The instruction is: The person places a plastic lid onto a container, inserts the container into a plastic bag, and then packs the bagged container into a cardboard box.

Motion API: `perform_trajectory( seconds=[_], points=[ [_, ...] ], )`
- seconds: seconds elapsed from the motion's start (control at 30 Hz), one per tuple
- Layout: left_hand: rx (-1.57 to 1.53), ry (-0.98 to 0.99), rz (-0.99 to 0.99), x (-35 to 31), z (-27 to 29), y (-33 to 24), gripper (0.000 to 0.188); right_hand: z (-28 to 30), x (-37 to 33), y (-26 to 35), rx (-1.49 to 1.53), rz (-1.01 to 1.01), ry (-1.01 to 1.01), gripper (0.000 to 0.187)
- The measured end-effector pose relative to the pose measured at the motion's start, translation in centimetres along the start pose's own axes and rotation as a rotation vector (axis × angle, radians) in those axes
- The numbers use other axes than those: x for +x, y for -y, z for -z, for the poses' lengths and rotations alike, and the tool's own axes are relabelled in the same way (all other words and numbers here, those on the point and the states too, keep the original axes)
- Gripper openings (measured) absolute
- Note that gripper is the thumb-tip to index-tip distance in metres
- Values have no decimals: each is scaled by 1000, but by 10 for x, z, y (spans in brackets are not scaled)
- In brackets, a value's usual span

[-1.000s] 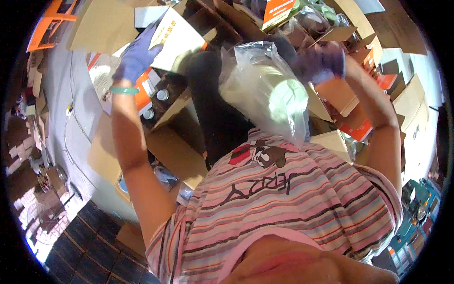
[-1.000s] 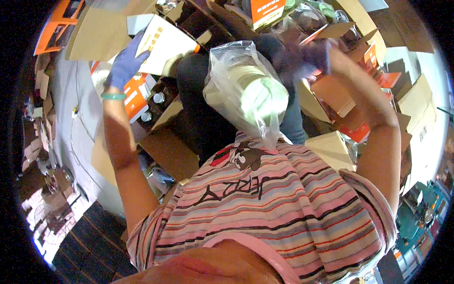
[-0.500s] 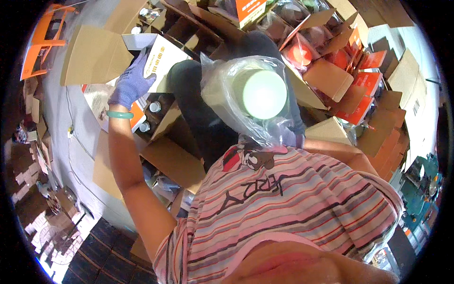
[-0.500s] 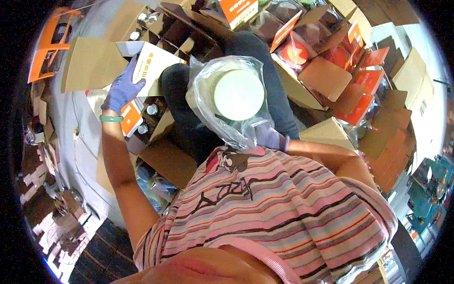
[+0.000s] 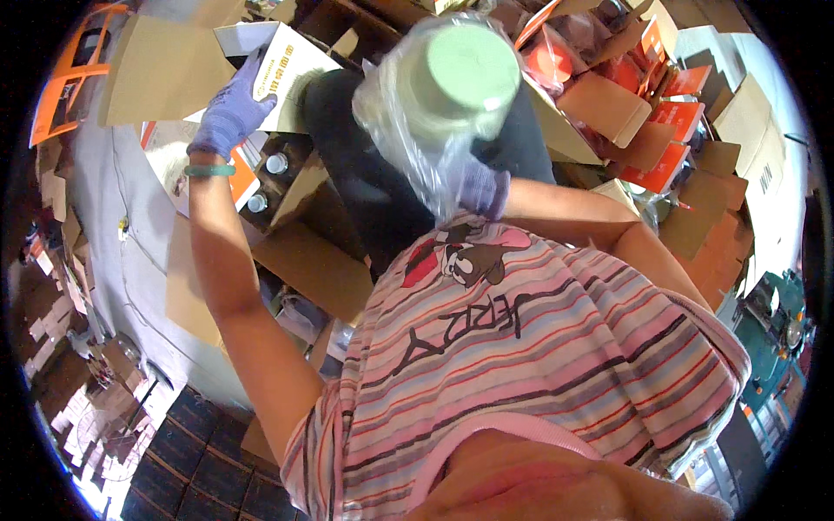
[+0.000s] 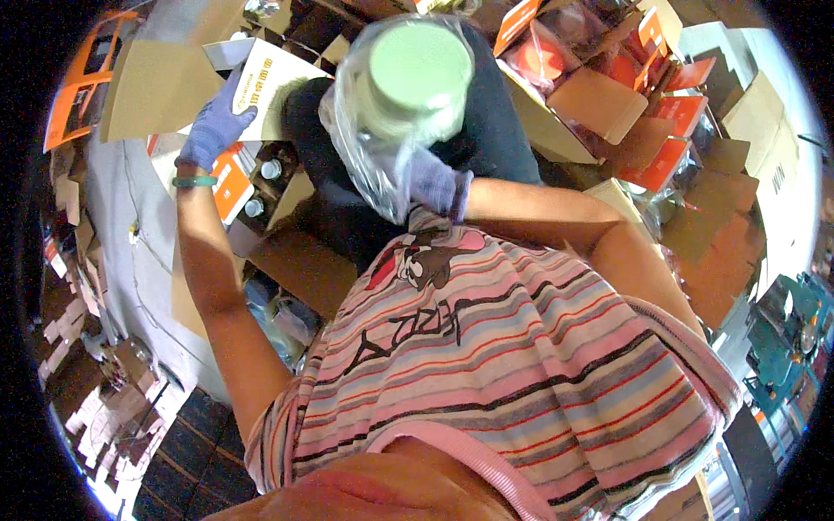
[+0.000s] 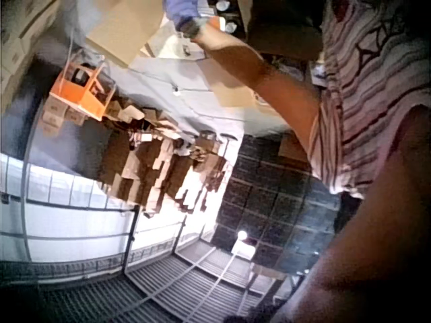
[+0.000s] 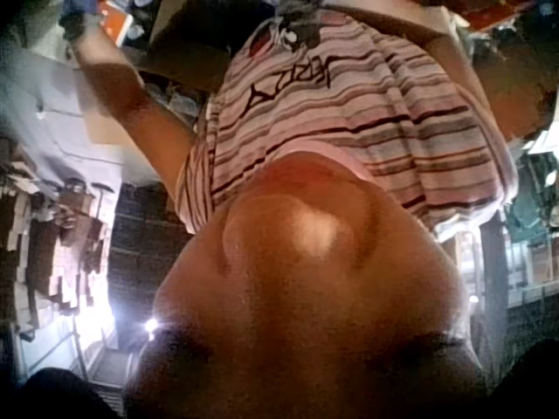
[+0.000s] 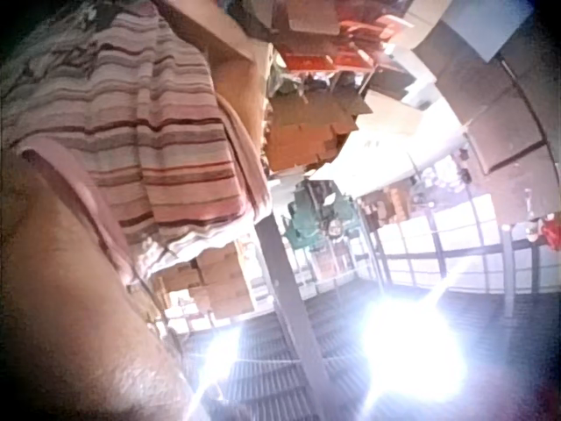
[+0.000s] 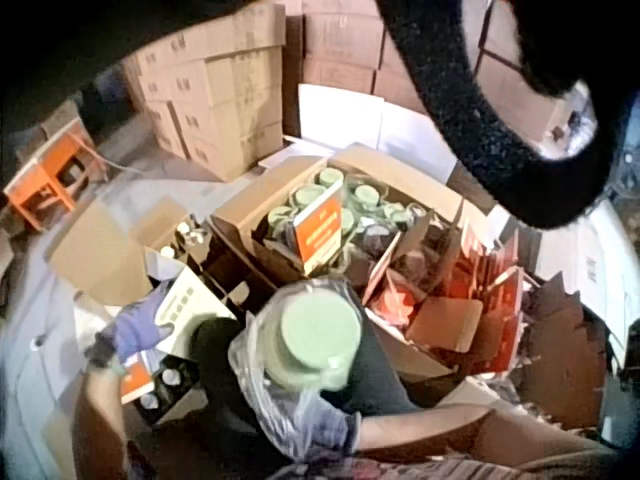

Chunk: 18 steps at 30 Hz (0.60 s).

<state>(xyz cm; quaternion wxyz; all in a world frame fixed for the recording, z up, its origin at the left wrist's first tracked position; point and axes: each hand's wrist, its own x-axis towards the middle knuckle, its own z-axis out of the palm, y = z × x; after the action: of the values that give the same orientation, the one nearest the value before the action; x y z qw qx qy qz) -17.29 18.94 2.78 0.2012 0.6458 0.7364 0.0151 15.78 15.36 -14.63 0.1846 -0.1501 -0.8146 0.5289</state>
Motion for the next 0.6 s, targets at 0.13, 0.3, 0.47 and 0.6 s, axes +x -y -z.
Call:
perform_trajectory(
  seconds=[0.13, 0.3, 0.47, 0.6],
  points=[
    [8, -84, -40, 3, -6, -2, 76, 90, 36, 120, 555, -604, -214, 32],
    [20, 21, 46, -2, -1, 2, 81, 164, 16, 132, 372, -16, 561, 35],
    [10, -72, -118, -2, -7, -14, 78, 302, 31, 57, -263, -326, 248, 32],
    [69, -83, -102, -9, -11, -10, 79, 284, 137, 61, -522, 261, 17, 40]
  ],
)
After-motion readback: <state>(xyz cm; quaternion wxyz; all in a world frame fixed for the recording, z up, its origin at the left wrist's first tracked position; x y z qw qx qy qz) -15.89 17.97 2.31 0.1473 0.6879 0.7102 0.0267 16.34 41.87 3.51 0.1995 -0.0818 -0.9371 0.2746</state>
